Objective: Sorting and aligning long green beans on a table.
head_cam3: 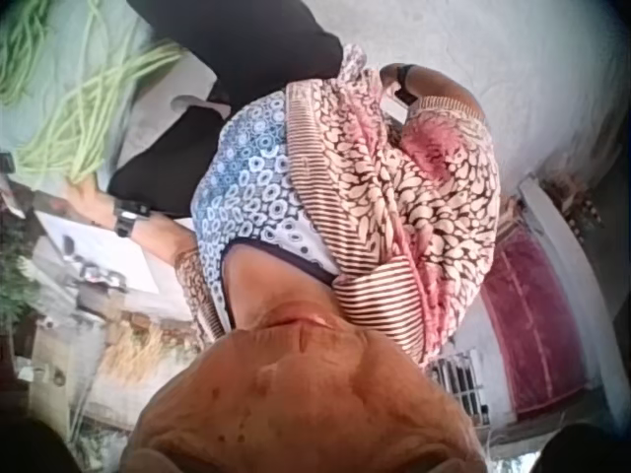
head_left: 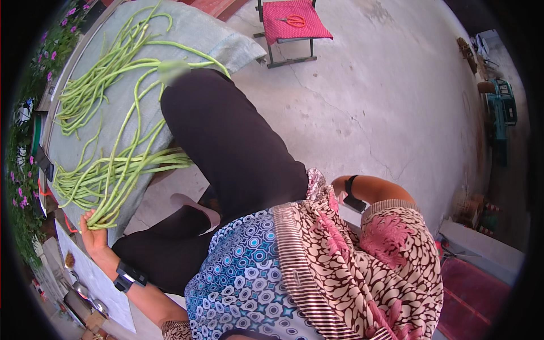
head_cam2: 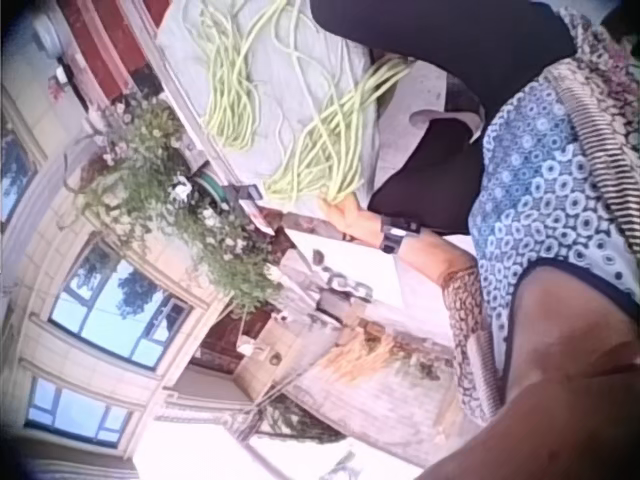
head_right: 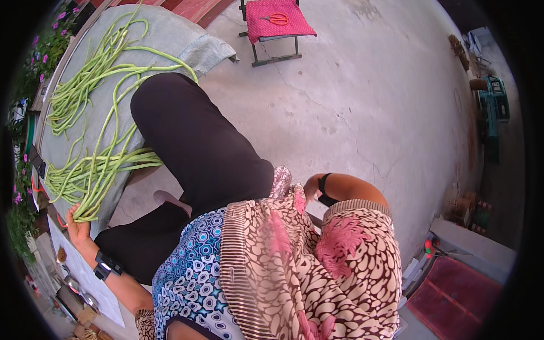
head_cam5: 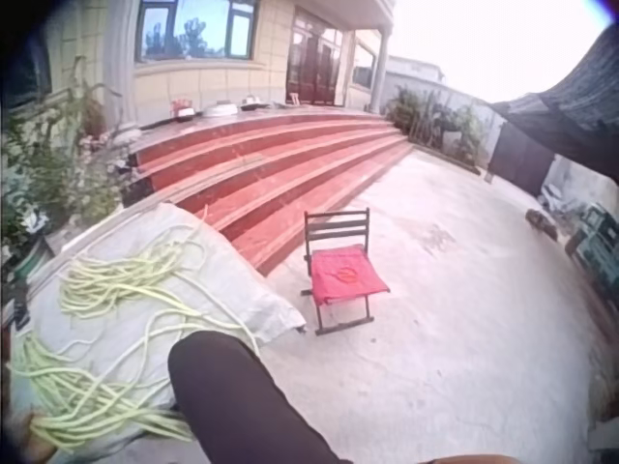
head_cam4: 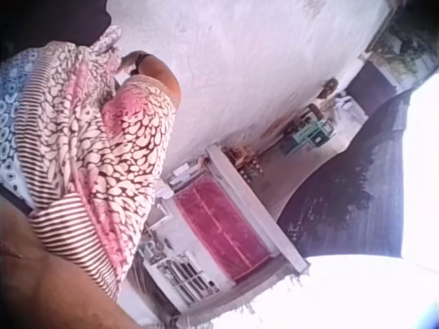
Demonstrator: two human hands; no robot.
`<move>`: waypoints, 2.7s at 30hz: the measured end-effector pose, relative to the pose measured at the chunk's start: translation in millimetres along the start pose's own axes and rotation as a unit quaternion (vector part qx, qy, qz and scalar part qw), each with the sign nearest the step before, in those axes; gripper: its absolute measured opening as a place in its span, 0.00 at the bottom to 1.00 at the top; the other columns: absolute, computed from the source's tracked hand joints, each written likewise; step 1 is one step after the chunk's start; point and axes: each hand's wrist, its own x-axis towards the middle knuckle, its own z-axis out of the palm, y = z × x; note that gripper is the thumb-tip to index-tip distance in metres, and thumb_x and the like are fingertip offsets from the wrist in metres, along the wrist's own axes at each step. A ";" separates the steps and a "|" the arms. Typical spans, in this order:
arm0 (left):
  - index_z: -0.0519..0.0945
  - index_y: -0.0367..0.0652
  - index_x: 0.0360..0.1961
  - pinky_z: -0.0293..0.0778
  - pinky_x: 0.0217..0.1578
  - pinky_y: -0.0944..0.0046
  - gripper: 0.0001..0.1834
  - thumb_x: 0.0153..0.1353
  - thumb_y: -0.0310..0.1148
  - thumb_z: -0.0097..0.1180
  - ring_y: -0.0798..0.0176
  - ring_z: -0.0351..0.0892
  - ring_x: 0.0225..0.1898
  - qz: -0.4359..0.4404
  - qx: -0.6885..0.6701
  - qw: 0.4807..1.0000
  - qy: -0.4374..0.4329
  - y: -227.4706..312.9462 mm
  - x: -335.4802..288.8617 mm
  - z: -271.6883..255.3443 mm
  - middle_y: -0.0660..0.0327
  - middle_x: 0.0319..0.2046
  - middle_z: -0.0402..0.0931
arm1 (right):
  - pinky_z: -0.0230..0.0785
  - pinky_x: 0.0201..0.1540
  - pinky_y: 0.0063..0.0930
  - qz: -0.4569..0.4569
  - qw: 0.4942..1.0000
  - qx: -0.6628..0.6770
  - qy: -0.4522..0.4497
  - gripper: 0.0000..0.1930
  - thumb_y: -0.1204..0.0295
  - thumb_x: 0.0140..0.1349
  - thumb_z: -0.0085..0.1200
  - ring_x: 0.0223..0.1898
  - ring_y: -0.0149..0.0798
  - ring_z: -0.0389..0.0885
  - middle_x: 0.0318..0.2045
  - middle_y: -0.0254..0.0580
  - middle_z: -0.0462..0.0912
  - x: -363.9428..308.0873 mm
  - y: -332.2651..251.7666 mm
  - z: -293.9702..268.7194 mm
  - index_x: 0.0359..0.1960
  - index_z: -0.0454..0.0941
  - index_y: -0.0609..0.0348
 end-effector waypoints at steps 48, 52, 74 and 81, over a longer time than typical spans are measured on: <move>0.69 0.41 0.33 0.67 0.51 0.58 0.06 0.64 0.32 0.45 0.61 0.70 0.36 0.022 0.031 0.998 0.044 -27.2 -15.5 24.4 0.62 0.29 0.68 | 0.61 0.28 0.22 -0.291 0.853 0.117 0.418 0.09 0.66 0.51 0.59 0.24 0.23 0.67 0.18 0.26 0.72 -62.3 -78.7 -152.7 0.23 0.76 0.58; 0.68 0.40 0.34 0.67 0.51 0.56 0.05 0.63 0.31 0.47 0.60 0.70 0.39 0.018 0.015 0.999 -0.024 -34.5 -19.9 42.1 0.61 0.32 0.69 | 0.59 0.26 0.21 -0.330 0.860 0.074 0.381 0.08 0.68 0.51 0.60 0.22 0.22 0.65 0.16 0.26 0.71 -116.5 -105.6 -130.9 0.21 0.76 0.58; 0.71 0.36 0.32 0.73 0.43 0.57 0.06 0.62 0.28 0.48 0.61 0.72 0.31 0.097 -0.007 0.995 -0.026 -54.4 -68.3 99.2 0.61 0.25 0.70 | 0.70 0.46 0.30 -0.419 0.858 0.189 0.229 0.17 0.70 0.55 0.55 0.42 0.36 0.78 0.42 0.39 0.81 12.3 -150.7 -119.5 0.46 0.76 0.63; 0.71 0.37 0.28 0.73 0.43 0.57 0.07 0.61 0.29 0.49 0.61 0.73 0.30 0.107 0.003 0.993 -0.058 -51.7 -62.3 103.5 0.62 0.24 0.71 | 0.69 0.47 0.29 -0.437 0.851 0.241 0.167 0.17 0.71 0.55 0.55 0.42 0.35 0.78 0.42 0.38 0.80 -82.0 -119.0 -173.6 0.46 0.75 0.64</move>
